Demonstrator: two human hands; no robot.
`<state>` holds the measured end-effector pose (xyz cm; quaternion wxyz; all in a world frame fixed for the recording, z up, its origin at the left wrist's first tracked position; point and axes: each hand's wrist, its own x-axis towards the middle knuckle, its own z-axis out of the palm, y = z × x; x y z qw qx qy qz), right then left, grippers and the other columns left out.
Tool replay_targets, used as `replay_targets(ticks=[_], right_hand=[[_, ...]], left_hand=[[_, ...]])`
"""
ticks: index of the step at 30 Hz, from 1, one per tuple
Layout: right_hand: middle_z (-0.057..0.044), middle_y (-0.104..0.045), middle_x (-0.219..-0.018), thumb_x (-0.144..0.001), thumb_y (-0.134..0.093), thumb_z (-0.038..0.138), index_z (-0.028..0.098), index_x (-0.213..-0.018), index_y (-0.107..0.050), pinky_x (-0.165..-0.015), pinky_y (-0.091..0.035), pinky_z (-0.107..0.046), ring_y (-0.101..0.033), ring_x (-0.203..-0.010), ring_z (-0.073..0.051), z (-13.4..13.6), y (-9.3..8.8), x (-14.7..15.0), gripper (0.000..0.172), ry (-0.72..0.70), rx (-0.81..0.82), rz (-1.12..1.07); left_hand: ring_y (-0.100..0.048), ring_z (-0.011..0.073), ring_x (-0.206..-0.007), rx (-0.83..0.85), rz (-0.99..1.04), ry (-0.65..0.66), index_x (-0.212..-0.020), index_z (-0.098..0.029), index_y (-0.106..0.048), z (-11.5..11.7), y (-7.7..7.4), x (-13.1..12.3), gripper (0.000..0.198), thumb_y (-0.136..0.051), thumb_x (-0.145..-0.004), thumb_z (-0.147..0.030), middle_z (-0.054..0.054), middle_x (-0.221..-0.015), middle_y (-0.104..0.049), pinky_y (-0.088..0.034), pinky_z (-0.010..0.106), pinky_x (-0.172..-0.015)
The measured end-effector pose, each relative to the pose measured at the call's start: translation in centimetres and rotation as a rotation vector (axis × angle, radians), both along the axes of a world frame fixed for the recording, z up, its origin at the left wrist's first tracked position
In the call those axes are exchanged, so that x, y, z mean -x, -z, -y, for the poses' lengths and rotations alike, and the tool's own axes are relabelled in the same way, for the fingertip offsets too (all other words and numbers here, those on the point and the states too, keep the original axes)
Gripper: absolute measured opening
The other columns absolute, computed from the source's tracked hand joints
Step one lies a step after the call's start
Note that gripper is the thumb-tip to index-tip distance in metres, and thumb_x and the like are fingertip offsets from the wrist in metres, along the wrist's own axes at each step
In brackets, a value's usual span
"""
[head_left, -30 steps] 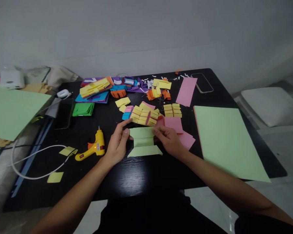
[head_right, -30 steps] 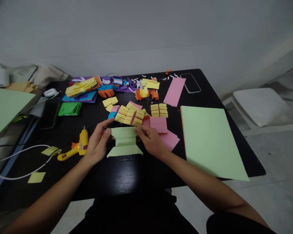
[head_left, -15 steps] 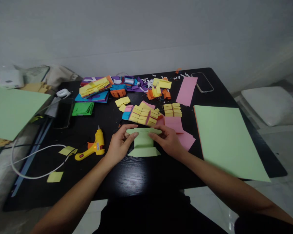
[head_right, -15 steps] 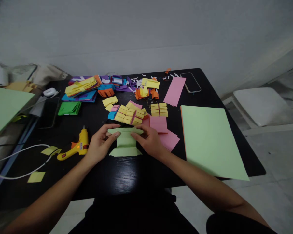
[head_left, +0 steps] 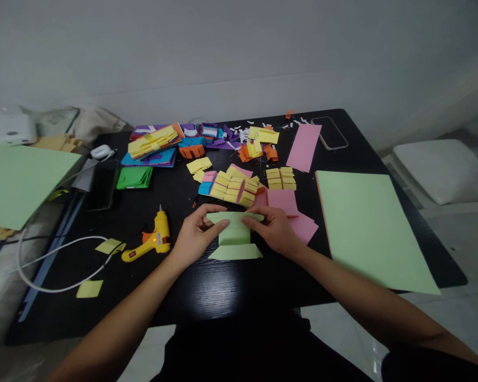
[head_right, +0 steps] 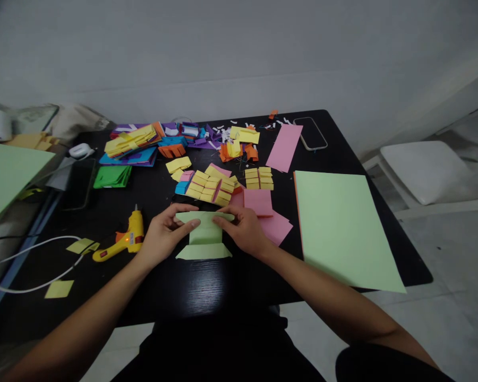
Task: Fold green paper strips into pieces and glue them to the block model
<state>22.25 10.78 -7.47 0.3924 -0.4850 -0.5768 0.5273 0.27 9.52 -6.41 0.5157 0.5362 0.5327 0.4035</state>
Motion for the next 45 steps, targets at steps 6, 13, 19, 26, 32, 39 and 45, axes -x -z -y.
replay_targets(ticks=[6,13,19,26,32,39,45], right_hand=[[-0.003,-0.078,-0.085,-0.085,-0.078,0.041,0.021,-0.087,-0.079,-0.068,-0.052,-0.031,-0.069,-0.078,-0.02,0.16,0.07,0.09,0.021,-0.031,0.006,0.015],[-0.002,-0.075,-0.081,-0.086,-0.078,0.044,0.019,-0.088,-0.079,-0.067,-0.048,-0.029,-0.064,-0.074,-0.018,0.26,0.33,0.16,0.025,-0.095,-0.011,0.026],[-0.002,-0.075,-0.079,-0.087,-0.075,0.041,0.018,-0.088,-0.078,-0.065,-0.047,-0.028,-0.063,-0.072,-0.017,0.24,0.16,0.06,0.023,-0.11,-0.016,0.038],[-0.002,-0.076,-0.081,-0.087,-0.075,0.04,0.019,-0.087,-0.078,-0.067,-0.046,-0.029,-0.064,-0.073,-0.017,0.33,0.25,0.17,0.021,-0.155,-0.02,0.045],[-0.002,-0.075,-0.081,-0.087,-0.075,0.041,0.018,-0.089,-0.078,-0.065,-0.044,-0.029,-0.062,-0.073,-0.016,0.49,0.45,0.28,0.023,-0.175,-0.006,0.052],[0.002,-0.061,-0.067,-0.085,-0.075,0.043,0.018,-0.083,-0.075,-0.053,-0.033,-0.026,-0.045,-0.057,-0.011,0.39,0.49,0.15,0.026,-0.175,0.07,0.034],[0.0,-0.067,-0.072,-0.084,-0.076,0.043,0.018,-0.082,-0.073,-0.057,-0.04,-0.027,-0.054,-0.061,-0.013,0.31,0.08,0.13,0.025,-0.163,0.089,0.018]], left_hand=[[-0.06,0.0126,-0.06,0.0,-0.006,0.062,-0.081,-0.017,-0.076,0.1,-0.62,-0.44,0.024,-0.083,-0.082,-0.04,0.0,-0.07,-0.07,-0.047,0.023,-0.057],[-0.062,0.0134,-0.065,-0.028,-0.036,0.101,-0.083,-0.017,-0.08,0.32,-0.41,-0.57,0.022,-0.081,-0.085,-0.039,0.001,-0.072,-0.072,-0.048,0.023,-0.061],[-0.061,0.0129,-0.064,-0.036,-0.05,0.093,-0.08,-0.017,-0.079,0.29,-0.33,-0.5,0.023,-0.08,-0.085,-0.038,0.001,-0.07,-0.071,-0.047,0.022,-0.061],[-0.066,0.0157,-0.073,-0.11,-0.092,0.103,-0.084,-0.018,-0.079,0.35,-0.13,-0.84,0.019,-0.078,-0.087,-0.037,0.002,-0.078,-0.076,-0.051,0.025,-0.069],[-0.068,0.0164,-0.071,-0.126,-0.115,0.083,-0.083,-0.018,-0.081,0.32,0.14,-0.58,0.019,-0.078,-0.087,-0.036,0.002,-0.078,-0.078,-0.052,0.025,-0.069],[-0.066,0.0158,-0.066,-0.127,-0.116,-0.009,-0.08,-0.02,-0.082,0.26,0.28,-0.35,0.019,-0.081,-0.083,-0.038,0.002,-0.074,-0.077,-0.051,0.024,-0.062],[-0.068,0.0174,-0.069,-0.126,-0.141,-0.031,-0.08,-0.019,-0.083,0.12,0.13,-0.31,0.021,-0.08,-0.084,-0.04,0.003,-0.076,-0.078,-0.053,0.026,-0.065]])
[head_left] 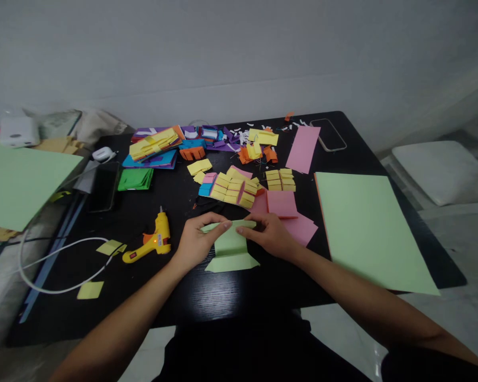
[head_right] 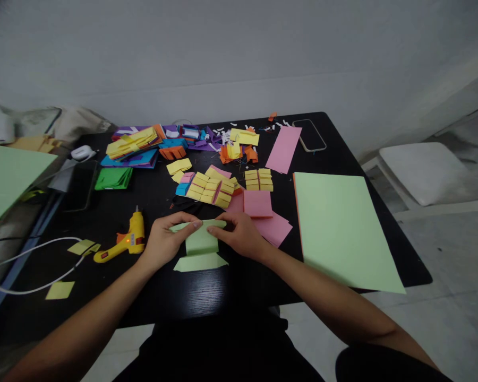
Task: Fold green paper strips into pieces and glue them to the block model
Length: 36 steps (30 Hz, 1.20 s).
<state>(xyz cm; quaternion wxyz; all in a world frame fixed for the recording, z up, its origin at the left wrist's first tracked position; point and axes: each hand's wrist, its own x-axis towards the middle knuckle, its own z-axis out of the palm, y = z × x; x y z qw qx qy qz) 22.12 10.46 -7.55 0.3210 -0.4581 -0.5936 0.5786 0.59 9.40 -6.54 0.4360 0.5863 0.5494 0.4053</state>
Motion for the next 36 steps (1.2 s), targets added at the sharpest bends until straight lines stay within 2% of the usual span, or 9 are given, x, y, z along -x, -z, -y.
replay_targets(ticks=[6,15,18,21,24,27,30,32,36], right_hand=[[-0.004,-0.074,-0.077,-0.081,-0.078,0.047,0.018,-0.08,-0.07,-0.067,-0.052,-0.032,-0.069,-0.072,-0.02,-0.1,0.2,-0.1,0.03,-0.006,0.088,-0.056],[0.003,-0.06,-0.065,-0.084,-0.075,0.044,0.018,-0.076,-0.069,-0.054,-0.036,-0.026,-0.049,-0.059,-0.012,0.1,0.0,0.1,0.028,-0.009,0.009,-0.009],[0.001,-0.063,-0.068,-0.084,-0.076,0.045,0.018,-0.079,-0.071,-0.055,-0.038,-0.026,-0.053,-0.061,-0.013,0.0,0.0,0.0,0.029,0.011,0.031,-0.027],[-0.002,-0.07,-0.075,-0.083,-0.077,0.049,0.018,-0.081,-0.073,-0.059,-0.045,-0.028,-0.06,-0.067,-0.016,-0.4,0.1,-0.3,0.031,0.06,0.046,-0.051],[-0.002,-0.072,-0.075,-0.081,-0.078,0.053,0.019,-0.081,-0.072,-0.059,-0.048,-0.029,-0.062,-0.067,-0.017,-0.8,0.2,-0.4,0.035,0.109,0.048,-0.066],[-0.003,-0.072,-0.072,-0.08,-0.08,0.056,0.019,-0.082,-0.072,-0.058,-0.051,-0.03,-0.063,-0.066,-0.018,-0.9,0.2,-0.4,0.038,0.127,0.053,-0.071],[-0.003,-0.074,-0.077,-0.081,-0.081,0.056,0.02,-0.089,-0.072,-0.066,-0.057,-0.033,-0.069,-0.072,-0.02,-0.8,-0.1,-0.4,0.038,0.114,0.082,-0.128],[-0.004,-0.077,-0.088,-0.082,-0.082,0.055,0.021,-0.101,-0.072,-0.078,-0.061,-0.037,-0.073,-0.084,-0.022,-0.7,-0.2,-0.4,0.04,0.071,0.131,-0.22],[-0.007,-0.079,-0.111,-0.069,-0.095,0.041,0.023,-0.119,-0.066,-0.096,-0.061,-0.043,-0.076,-0.102,-0.025,-0.6,0.2,-0.1,0.061,-0.008,0.245,-0.35]], left_hand=[[-0.07,0.019,-0.075,-0.012,-0.01,-0.056,-0.081,-0.02,-0.082,-0.3,0.0,0.5,0.022,-0.08,-0.084,-0.042,0.003,-0.08,-0.08,-0.055,0.028,-0.072],[-0.067,0.0174,-0.072,0.026,0.01,-0.011,-0.08,-0.018,-0.08,0.0,-0.1,-0.2,0.024,-0.078,-0.085,-0.042,0.003,-0.078,-0.077,-0.053,0.026,-0.067],[-0.066,0.0155,-0.068,0.039,0.074,0.011,-0.087,-0.018,-0.077,-0.3,-0.2,0.1,0.025,-0.079,-0.085,-0.043,0.002,-0.079,-0.075,-0.051,0.024,-0.061],[-0.063,0.013,-0.058,0.067,0.171,0.007,-0.101,-0.018,-0.073,-0.7,-0.2,0.6,0.032,-0.08,-0.085,-0.045,-0.002,-0.07,-0.07,-0.048,0.022,-0.054],[-0.065,0.0137,-0.056,0.07,0.232,0.009,-0.105,-0.018,-0.069,-1.0,0.0,1.0,0.035,-0.079,-0.088,-0.047,-0.004,-0.06,-0.065,-0.051,0.024,-0.056],[-0.067,0.0146,-0.058,0.033,0.225,-0.009,-0.108,-0.018,-0.068,-1.0,0.2,1.0,0.034,-0.078,-0.089,-0.045,-0.004,-0.062,-0.066,-0.053,0.025,-0.06],[-0.068,0.0159,-0.061,-0.034,0.181,-0.047,-0.113,-0.021,-0.067,-0.8,0.4,1.0,0.033,-0.077,-0.09,-0.043,-0.004,-0.063,-0.067,-0.054,0.027,-0.062],[-0.069,0.0165,-0.063,-0.075,0.155,-0.072,-0.115,-0.022,-0.066,-0.7,0.6,1.0,0.033,-0.077,-0.091,-0.043,-0.004,-0.065,-0.068,-0.053,0.028,-0.064],[-0.067,0.0157,-0.063,-0.128,0.123,-0.101,-0.117,-0.022,-0.066,-0.6,0.7,1.0,0.032,-0.076,-0.093,-0.04,-0.004,-0.067,-0.069,-0.051,0.027,-0.064]])
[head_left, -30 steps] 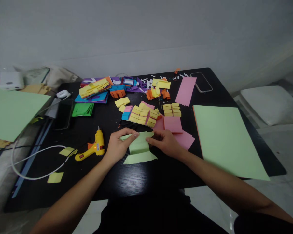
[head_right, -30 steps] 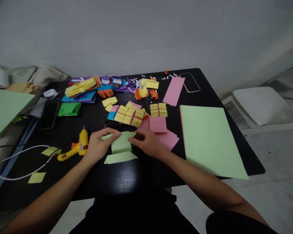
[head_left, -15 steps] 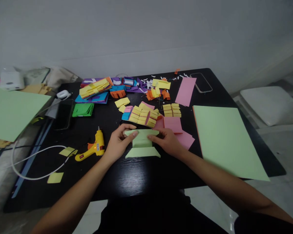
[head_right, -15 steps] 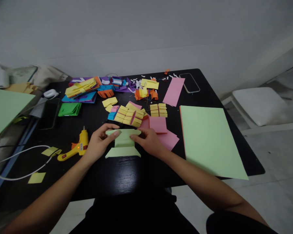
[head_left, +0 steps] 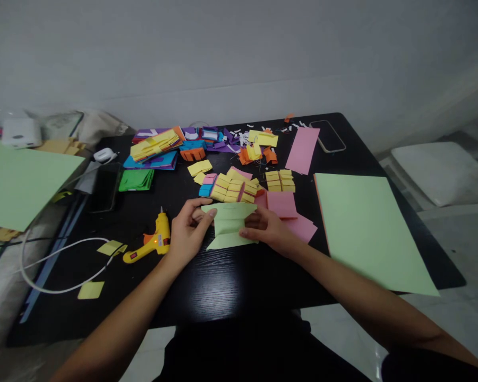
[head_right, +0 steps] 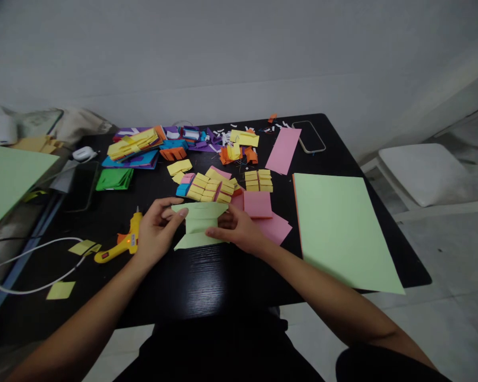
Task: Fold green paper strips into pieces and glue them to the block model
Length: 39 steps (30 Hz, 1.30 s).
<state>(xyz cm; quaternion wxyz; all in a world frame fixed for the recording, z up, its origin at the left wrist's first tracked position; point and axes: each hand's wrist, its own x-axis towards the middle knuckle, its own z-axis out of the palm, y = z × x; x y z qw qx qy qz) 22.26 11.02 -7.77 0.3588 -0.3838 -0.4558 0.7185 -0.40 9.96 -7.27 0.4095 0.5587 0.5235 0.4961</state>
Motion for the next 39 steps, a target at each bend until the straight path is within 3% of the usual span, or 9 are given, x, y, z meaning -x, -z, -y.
replay_targets(ticks=[2,6,12,17,20,28,35,39], right_hand=[[-0.008,-0.079,-0.115,-0.064,-0.098,0.034,0.023,-0.12,-0.065,-0.1,-0.061,-0.046,-0.076,-0.107,-0.026,0.06,0.32,0.15,0.065,0.004,0.008,-0.008],[-0.009,-0.079,-0.119,-0.07,-0.094,0.034,0.022,-0.116,-0.068,-0.108,-0.057,-0.051,-0.075,-0.115,-0.028,0.07,0.6,0.24,0.055,0.005,-0.024,-0.005],[-0.008,-0.076,-0.118,-0.07,-0.094,0.037,0.026,-0.118,-0.055,-0.102,-0.059,-0.049,-0.074,-0.111,-0.026,0.16,0.84,0.22,0.063,0.078,-0.042,0.017],[-0.002,-0.068,-0.105,-0.072,-0.092,0.042,0.028,-0.097,-0.045,-0.092,-0.061,-0.04,-0.07,-0.095,-0.019,0.1,0.68,0.19,0.055,0.181,-0.143,0.066],[0.0,-0.064,-0.1,-0.074,-0.091,0.042,0.026,-0.091,-0.051,-0.091,-0.06,-0.037,-0.067,-0.091,-0.017,-0.02,0.36,0.11,0.046,0.182,-0.198,0.088],[-0.003,-0.077,-0.101,-0.072,-0.093,0.038,0.024,-0.09,-0.078,-0.102,-0.055,-0.041,-0.071,-0.103,-0.022,-0.25,0.12,-0.04,0.027,0.101,-0.21,0.073],[-0.003,-0.077,-0.097,-0.075,-0.091,0.03,0.025,-0.085,-0.084,-0.098,-0.057,-0.042,-0.072,-0.095,-0.02,-0.02,-0.07,-0.22,0.013,0.044,-0.211,0.069],[-0.004,-0.078,-0.105,-0.074,-0.09,0.026,0.025,-0.083,-0.084,-0.099,-0.057,-0.041,-0.073,-0.099,-0.021,0.06,0.12,-0.34,0.011,0.025,-0.207,0.05]], left_hand=[[-0.066,0.0153,-0.062,-0.018,-0.002,0.005,-0.116,-0.022,-0.065,0.07,0.01,-0.09,0.029,-0.074,-0.094,-0.038,-0.004,-0.065,-0.066,-0.05,0.027,-0.063],[-0.064,0.0142,-0.061,-0.057,-0.014,0.043,-0.113,-0.023,-0.066,0.28,0.11,-0.15,0.02,-0.071,-0.096,-0.034,-0.005,-0.066,-0.064,-0.049,0.026,-0.061],[-0.066,0.0133,-0.064,-0.047,-0.058,0.082,-0.098,-0.021,-0.072,0.29,-0.15,0.0,0.015,-0.067,-0.098,-0.035,0.0,-0.081,-0.072,-0.053,0.026,-0.062],[-0.068,0.0142,-0.061,0.006,-0.003,0.081,-0.098,-0.019,-0.072,0.14,-0.67,-0.21,0.017,-0.071,-0.094,-0.035,-0.001,-0.07,-0.07,-0.055,0.026,-0.062],[-0.068,0.0142,-0.061,0.028,0.023,0.09,-0.1,-0.019,-0.072,0.12,-0.78,-0.2,0.018,-0.072,-0.093,-0.035,-0.001,-0.068,-0.069,-0.056,0.026,-0.063],[-0.061,0.0099,-0.062,0.077,0.097,0.121,-0.113,-0.019,-0.071,-0.05,-0.33,-0.24,0.035,-0.084,-0.082,-0.031,-0.004,-0.071,-0.064,-0.051,0.021,-0.061],[-0.059,0.0104,-0.06,0.031,0.074,0.083,-0.108,-0.02,-0.075,-0.08,-0.43,-0.31,0.031,-0.085,-0.082,-0.033,-0.003,-0.069,-0.063,-0.051,0.023,-0.061],[-0.056,0.0095,-0.058,0.019,0.077,0.045,-0.104,-0.02,-0.077,-0.1,-0.74,-0.26,0.025,-0.083,-0.085,-0.035,-0.004,-0.065,-0.062,-0.048,0.021,-0.058]])
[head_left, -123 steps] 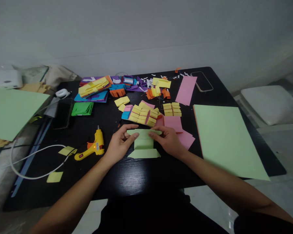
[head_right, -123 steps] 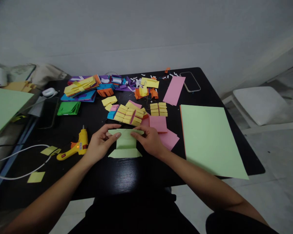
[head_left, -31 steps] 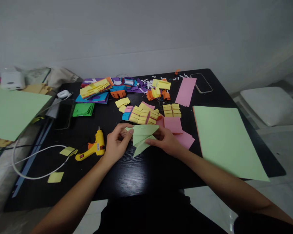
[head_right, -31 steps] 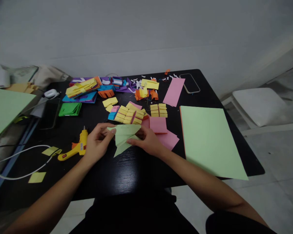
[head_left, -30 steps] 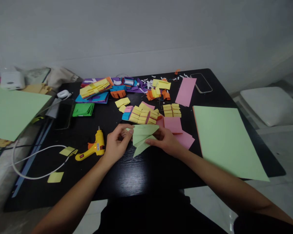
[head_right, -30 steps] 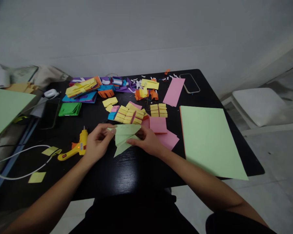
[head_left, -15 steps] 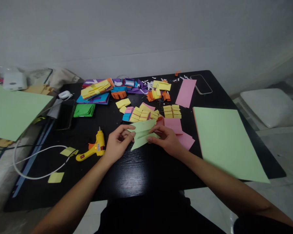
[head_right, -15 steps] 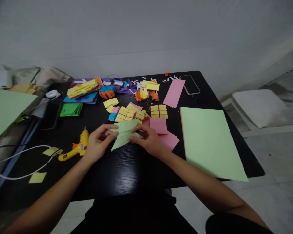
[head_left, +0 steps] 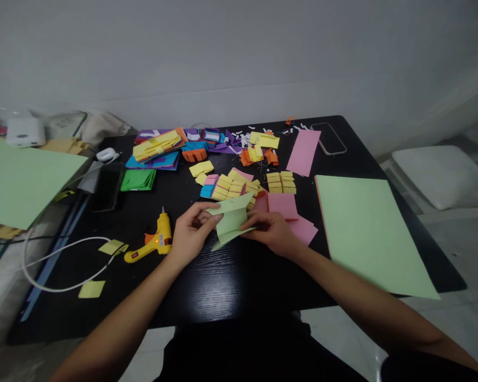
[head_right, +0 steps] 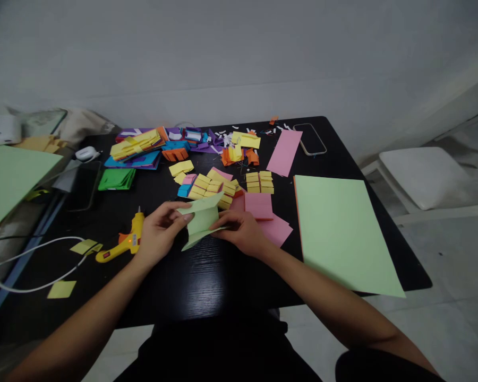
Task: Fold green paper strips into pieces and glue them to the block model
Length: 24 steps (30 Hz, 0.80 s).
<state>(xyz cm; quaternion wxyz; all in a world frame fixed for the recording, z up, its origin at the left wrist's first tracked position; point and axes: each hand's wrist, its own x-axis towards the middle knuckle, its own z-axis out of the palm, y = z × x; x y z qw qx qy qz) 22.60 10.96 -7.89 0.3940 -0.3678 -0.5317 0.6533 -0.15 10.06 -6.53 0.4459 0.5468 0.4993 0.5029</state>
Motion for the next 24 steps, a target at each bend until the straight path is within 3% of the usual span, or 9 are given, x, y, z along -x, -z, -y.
replay_targets(ticks=[4,7,13,16,19,21,24], right_hand=[[-0.006,-0.076,-0.119,-0.079,-0.081,0.023,0.025,-0.08,-0.084,-0.099,-0.057,-0.042,-0.072,-0.108,-0.023,0.0,0.2,-0.1,0.003,-0.031,-0.027,0.031],[-0.006,-0.075,-0.124,-0.084,-0.07,0.017,0.025,-0.08,-0.083,-0.101,-0.056,-0.043,-0.07,-0.115,-0.024,-0.1,0.2,-0.2,0.016,-0.034,-0.056,0.071],[-0.002,-0.079,-0.099,-0.077,-0.06,0.008,0.026,-0.09,-0.085,-0.085,-0.056,-0.037,-0.071,-0.095,-0.022,0.1,-0.5,-0.3,0.033,-0.087,-0.087,0.153],[-0.004,-0.077,-0.099,-0.079,-0.067,0.016,0.024,-0.093,-0.084,-0.08,-0.054,-0.035,-0.069,-0.091,-0.021,0.2,-0.4,-0.2,0.023,-0.074,-0.099,0.148],[-0.006,-0.074,-0.108,-0.079,-0.079,0.025,0.022,-0.088,-0.079,-0.08,-0.055,-0.035,-0.068,-0.091,-0.02,0.3,0.2,0.0,0.01,0.021,-0.12,0.159],[-0.005,-0.072,-0.112,-0.077,-0.083,0.025,0.022,-0.088,-0.071,-0.079,-0.056,-0.035,-0.068,-0.09,-0.018,0.3,0.5,0.2,0.017,0.058,-0.09,0.117],[-0.003,-0.071,-0.112,-0.071,-0.09,0.023,0.025,-0.094,-0.055,-0.081,-0.059,-0.035,-0.069,-0.088,-0.017,0.3,0.7,0.4,0.042,0.07,-0.021,0.001]], left_hand=[[-0.063,0.0121,-0.059,0.014,0.05,-0.045,-0.101,-0.021,-0.076,-0.3,-0.3,0.2,0.024,-0.084,-0.085,-0.038,-0.003,-0.066,-0.067,-0.053,0.024,-0.06],[-0.066,0.013,-0.061,0.041,0.141,-0.06,-0.1,-0.022,-0.076,-0.6,-0.2,0.4,0.027,-0.085,-0.084,-0.041,-0.002,-0.073,-0.071,-0.056,0.025,-0.062],[-0.065,0.0107,-0.072,0.073,0.292,-0.097,-0.098,-0.022,-0.076,-1.0,0.4,0.9,0.027,-0.088,-0.082,-0.041,-0.001,-0.086,-0.074,-0.054,0.02,-0.068],[-0.066,0.0106,-0.08,0.07,0.342,-0.138,-0.093,-0.021,-0.075,-1.1,0.2,1.0,0.03,-0.091,-0.079,-0.042,0.001,-0.096,-0.075,-0.054,0.02,-0.074],[-0.064,0.0106,-0.071,0.101,0.38,-0.134,-0.091,-0.02,-0.074,-1.1,-0.2,1.0,0.034,-0.093,-0.076,-0.044,-0.001,-0.082,-0.072,-0.053,0.02,-0.069],[-0.062,0.0104,-0.065,0.131,0.397,-0.122,-0.091,-0.02,-0.073,-1.1,-0.4,0.9,0.036,-0.094,-0.074,-0.044,-0.003,-0.073,-0.069,-0.052,0.02,-0.065],[-0.064,0.0105,-0.066,0.163,0.416,-0.092,-0.093,-0.019,-0.073,-1.1,-0.5,0.8,0.037,-0.096,-0.072,-0.04,-0.002,-0.075,-0.072,-0.052,0.02,-0.066]])
